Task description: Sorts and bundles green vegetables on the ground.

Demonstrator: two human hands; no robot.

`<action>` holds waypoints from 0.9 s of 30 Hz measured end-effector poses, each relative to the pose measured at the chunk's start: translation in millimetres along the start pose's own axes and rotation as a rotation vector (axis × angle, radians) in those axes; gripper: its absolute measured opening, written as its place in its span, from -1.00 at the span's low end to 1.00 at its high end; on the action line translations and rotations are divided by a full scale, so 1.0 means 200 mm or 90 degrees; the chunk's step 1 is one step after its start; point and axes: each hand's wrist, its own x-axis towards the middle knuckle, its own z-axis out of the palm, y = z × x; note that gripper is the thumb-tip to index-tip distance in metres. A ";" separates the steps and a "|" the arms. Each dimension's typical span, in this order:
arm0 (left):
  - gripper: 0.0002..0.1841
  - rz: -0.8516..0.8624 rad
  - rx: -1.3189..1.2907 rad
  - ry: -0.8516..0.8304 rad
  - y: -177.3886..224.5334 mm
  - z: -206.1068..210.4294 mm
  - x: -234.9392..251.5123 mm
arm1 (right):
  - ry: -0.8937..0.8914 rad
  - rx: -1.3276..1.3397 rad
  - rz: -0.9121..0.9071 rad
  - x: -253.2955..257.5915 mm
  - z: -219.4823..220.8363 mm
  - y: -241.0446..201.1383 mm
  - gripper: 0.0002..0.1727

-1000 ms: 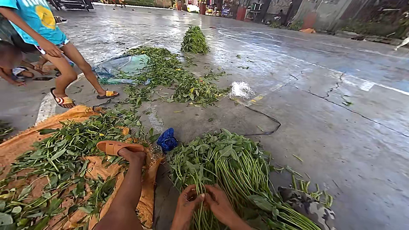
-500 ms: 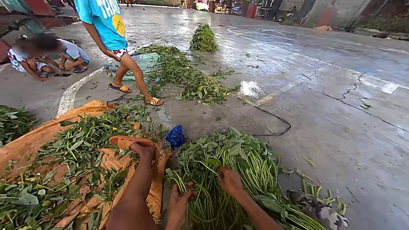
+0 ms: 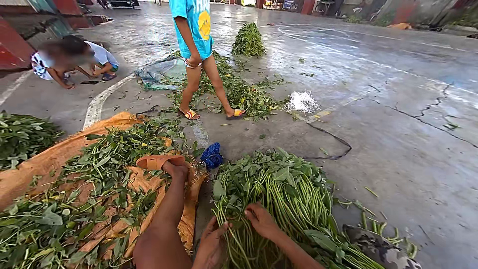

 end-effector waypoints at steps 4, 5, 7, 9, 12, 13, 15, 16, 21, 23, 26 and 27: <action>-0.65 0.050 -0.037 0.055 0.11 -0.07 0.01 | -0.006 0.031 0.073 0.27 0.00 0.12 -0.41; -0.65 0.061 -0.041 0.065 0.13 -0.08 0.02 | -0.009 0.039 0.085 0.30 0.00 0.13 -0.39; -0.69 0.077 -0.045 0.076 0.17 -0.09 0.03 | 0.041 0.061 0.106 0.31 -0.01 0.10 -0.47; -0.69 0.089 -0.044 0.090 0.20 -0.09 0.05 | 0.159 0.117 0.085 0.27 -0.02 0.06 -0.65; -0.67 0.082 0.007 0.091 0.21 -0.03 0.08 | 0.250 0.220 -0.013 0.14 -0.04 -0.04 -0.70; -0.68 0.081 0.029 0.079 0.20 0.01 0.09 | 0.249 0.242 -0.035 0.09 -0.05 -0.07 -0.60; -0.71 0.080 0.068 0.023 0.18 0.09 0.11 | 0.228 0.256 -0.060 0.00 -0.06 -0.12 -0.49; -0.73 0.069 0.085 -0.010 0.17 0.13 0.11 | 0.214 0.251 -0.070 -0.04 -0.05 -0.13 -0.50; -0.70 0.073 0.090 -0.099 0.10 0.27 0.07 | 0.236 0.221 -0.127 -0.14 0.04 -0.09 -0.58; -0.64 0.106 0.063 -0.094 0.06 0.28 0.06 | 0.271 0.231 -0.146 -0.15 0.08 -0.07 -0.59; -0.64 0.111 0.049 -0.092 0.03 0.25 0.05 | 0.274 0.264 -0.151 -0.16 0.13 -0.05 -0.59; -0.64 0.108 0.043 -0.078 0.03 0.24 0.04 | 0.250 0.266 -0.145 -0.16 0.14 -0.05 -0.59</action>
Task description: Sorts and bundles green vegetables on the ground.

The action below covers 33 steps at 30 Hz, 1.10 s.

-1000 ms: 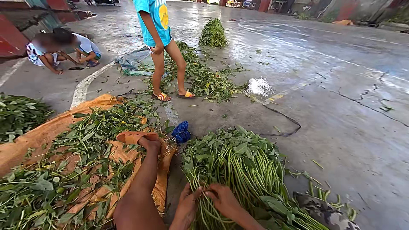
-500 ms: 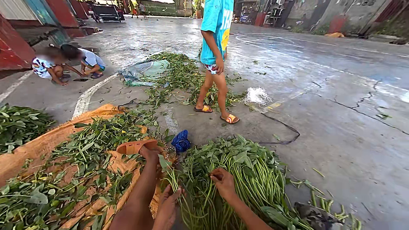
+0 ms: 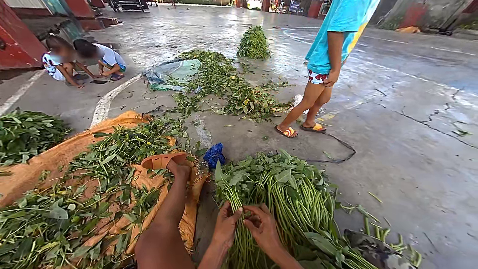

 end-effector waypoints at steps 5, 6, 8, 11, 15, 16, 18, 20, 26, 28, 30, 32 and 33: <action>-0.70 -0.069 -0.047 0.136 0.10 -0.11 -0.04 | -0.111 -0.102 0.189 0.15 -0.13 0.05 -0.42; -0.73 -0.082 -0.052 0.156 0.13 -0.14 -0.04 | -0.093 -0.132 0.203 0.20 -0.16 0.08 -0.43; -0.85 -0.088 -0.078 0.186 0.17 -0.20 -0.02 | -0.047 -0.209 0.201 0.32 -0.22 0.12 -0.47; -0.88 -0.076 -0.111 0.202 0.21 -0.24 -0.01 | -0.017 -0.340 0.187 0.50 -0.27 0.13 -0.55; -0.91 -0.051 -0.126 0.200 0.20 -0.22 0.01 | -0.132 -0.496 0.263 0.67 -0.25 0.08 -0.56; -0.90 -0.046 -0.126 0.206 0.19 -0.22 0.01 | -0.177 -0.512 0.265 0.69 -0.24 0.07 -0.59; -0.87 -0.044 -0.127 0.216 0.17 -0.24 0.01 | -0.235 -0.479 0.228 0.70 -0.26 0.04 -0.62; -0.85 -0.040 -0.127 0.224 0.15 -0.27 0.02 | -0.220 -0.336 0.162 0.69 -0.31 -0.04 -0.63; -0.81 -0.048 -0.146 0.186 0.10 -0.31 0.07 | -0.017 0.294 0.055 0.49 -0.51 -0.40 -0.93; -0.81 -0.037 -0.155 0.163 0.10 -0.29 0.06 | -0.015 0.348 0.070 0.43 -0.53 -0.46 -0.86; -0.79 -0.023 -0.154 0.145 0.10 -0.24 0.05 | -0.043 0.340 0.061 0.37 -0.52 -0.48 -0.60; -0.75 -0.017 -0.147 0.129 0.11 -0.18 0.04 | -0.044 0.300 0.059 0.31 -0.48 -0.44 -0.49; -0.74 -0.011 -0.134 0.130 0.12 -0.15 0.01 | -0.031 0.297 0.070 0.28 -0.44 -0.41 -0.52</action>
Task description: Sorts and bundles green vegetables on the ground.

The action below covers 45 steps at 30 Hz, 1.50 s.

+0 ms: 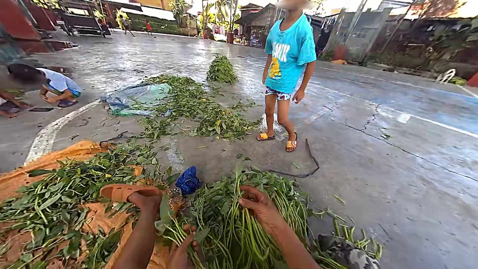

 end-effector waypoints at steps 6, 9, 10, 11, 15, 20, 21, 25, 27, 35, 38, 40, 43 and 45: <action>-0.75 0.037 0.080 -0.053 -0.01 0.15 -0.14 | 0.096 0.034 0.036 -0.08 0.13 0.29 -0.82; -0.75 0.050 0.098 -0.142 -0.04 0.18 -0.16 | 0.095 0.032 0.014 -0.11 0.20 0.35 -0.85; -0.72 0.048 0.115 -0.177 -0.04 0.18 -0.16 | 0.081 0.026 0.000 -0.11 0.22 0.36 -0.86; -0.70 0.056 0.136 -0.202 -0.05 0.19 -0.15 | 0.066 0.010 -0.014 -0.11 0.23 0.37 -0.84; -0.66 0.065 0.211 -0.270 -0.06 0.17 -0.14 | 0.068 -0.150 -0.055 -0.12 0.24 0.41 -0.70; -0.56 -0.054 0.163 -0.409 -0.03 0.04 -0.11 | -0.016 -0.263 -0.006 -0.05 0.19 0.40 -0.59; -0.54 -0.083 0.129 -0.411 -0.02 0.00 -0.10 | -0.052 -0.266 0.026 -0.02 0.16 0.40 -0.54; -0.54 -0.096 -0.008 -0.271 0.05 -0.14 -0.08 | 0.005 -0.309 0.130 0.14 -0.01 0.54 -0.51; -0.64 -0.077 -0.051 -0.170 0.09 -0.18 -0.06 | 0.012 -0.392 0.180 0.18 -0.07 0.61 -0.53; -0.83 -0.073 -0.066 -0.019 0.09 -0.15 0.00 | 0.008 -0.552 0.309 0.28 0.10 0.73 -0.36; -0.85 -0.084 -0.056 -0.017 0.05 -0.08 -0.01 | 0.000 -0.613 0.339 0.32 0.13 0.75 -0.28; -0.85 -0.081 -0.044 -0.028 0.02 -0.04 -0.02 | -0.003 -0.678 0.328 0.32 0.13 0.76 -0.26; -0.85 -0.083 -0.040 -0.060 -0.01 0.00 -0.04 | 0.025 -0.706 0.304 0.31 0.12 0.76 -0.31; -0.79 -0.073 -0.035 -0.083 -0.02 0.00 -0.06 | 0.064 -0.692 0.249 0.27 0.09 0.72 -0.33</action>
